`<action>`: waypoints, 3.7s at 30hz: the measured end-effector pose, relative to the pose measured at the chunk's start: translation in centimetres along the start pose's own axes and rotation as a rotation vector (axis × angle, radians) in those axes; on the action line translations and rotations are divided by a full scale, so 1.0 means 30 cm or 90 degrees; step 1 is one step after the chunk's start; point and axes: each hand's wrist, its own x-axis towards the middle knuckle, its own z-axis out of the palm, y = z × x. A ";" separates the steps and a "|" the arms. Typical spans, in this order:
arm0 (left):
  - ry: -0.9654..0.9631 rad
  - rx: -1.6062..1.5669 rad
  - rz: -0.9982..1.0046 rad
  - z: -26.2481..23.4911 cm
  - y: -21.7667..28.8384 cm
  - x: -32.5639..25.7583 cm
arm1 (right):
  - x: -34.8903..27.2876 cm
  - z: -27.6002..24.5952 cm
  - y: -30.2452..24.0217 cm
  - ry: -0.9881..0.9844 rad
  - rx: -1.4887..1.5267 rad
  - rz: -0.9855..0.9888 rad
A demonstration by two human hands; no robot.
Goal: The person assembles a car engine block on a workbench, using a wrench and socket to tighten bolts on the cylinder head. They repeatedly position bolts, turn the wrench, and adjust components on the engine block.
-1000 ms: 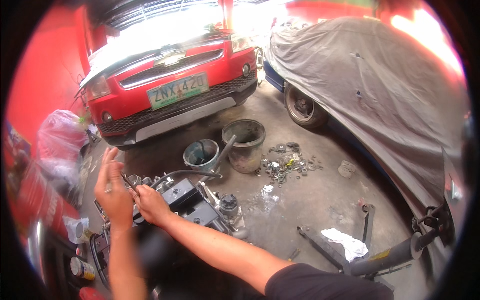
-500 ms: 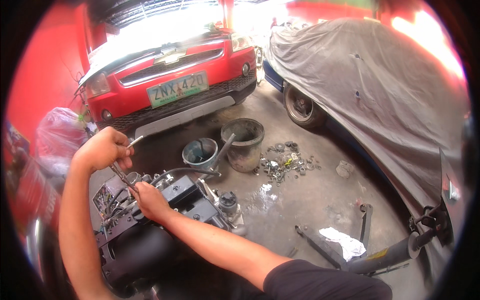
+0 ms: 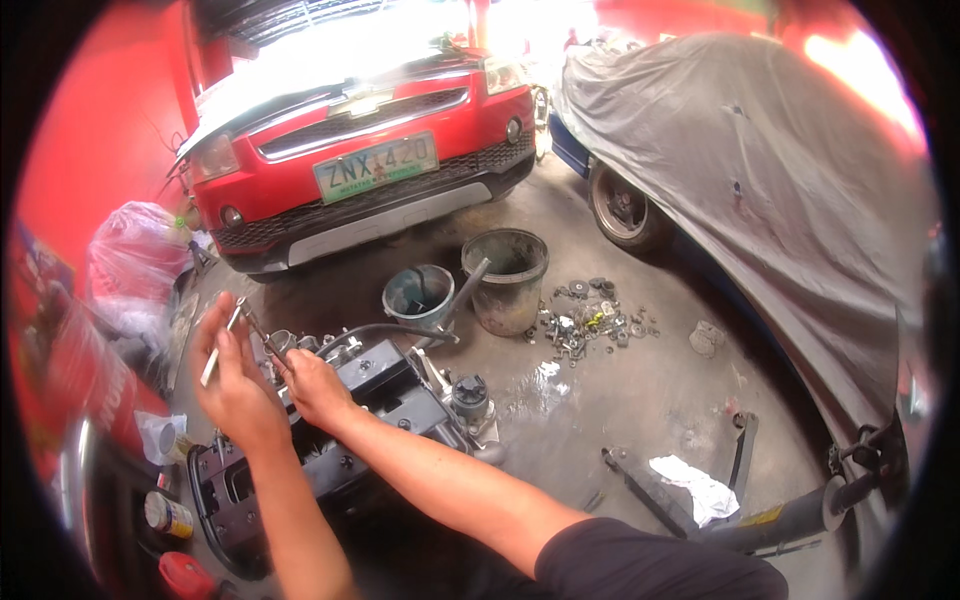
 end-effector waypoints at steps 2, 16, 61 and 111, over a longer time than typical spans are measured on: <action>-0.007 -0.253 -0.147 -0.015 -0.029 0.104 | -0.001 0.005 -0.002 0.009 -0.002 -0.024; -0.649 0.920 0.237 0.224 0.146 0.203 | 0.002 0.004 0.019 0.019 0.028 0.020; -0.049 0.006 0.201 0.053 -0.179 0.035 | 0.022 -0.079 -0.002 -0.121 0.204 0.055; -0.582 0.468 -0.444 0.093 0.046 0.504 | 0.083 -0.097 -0.019 -0.248 -0.001 -0.076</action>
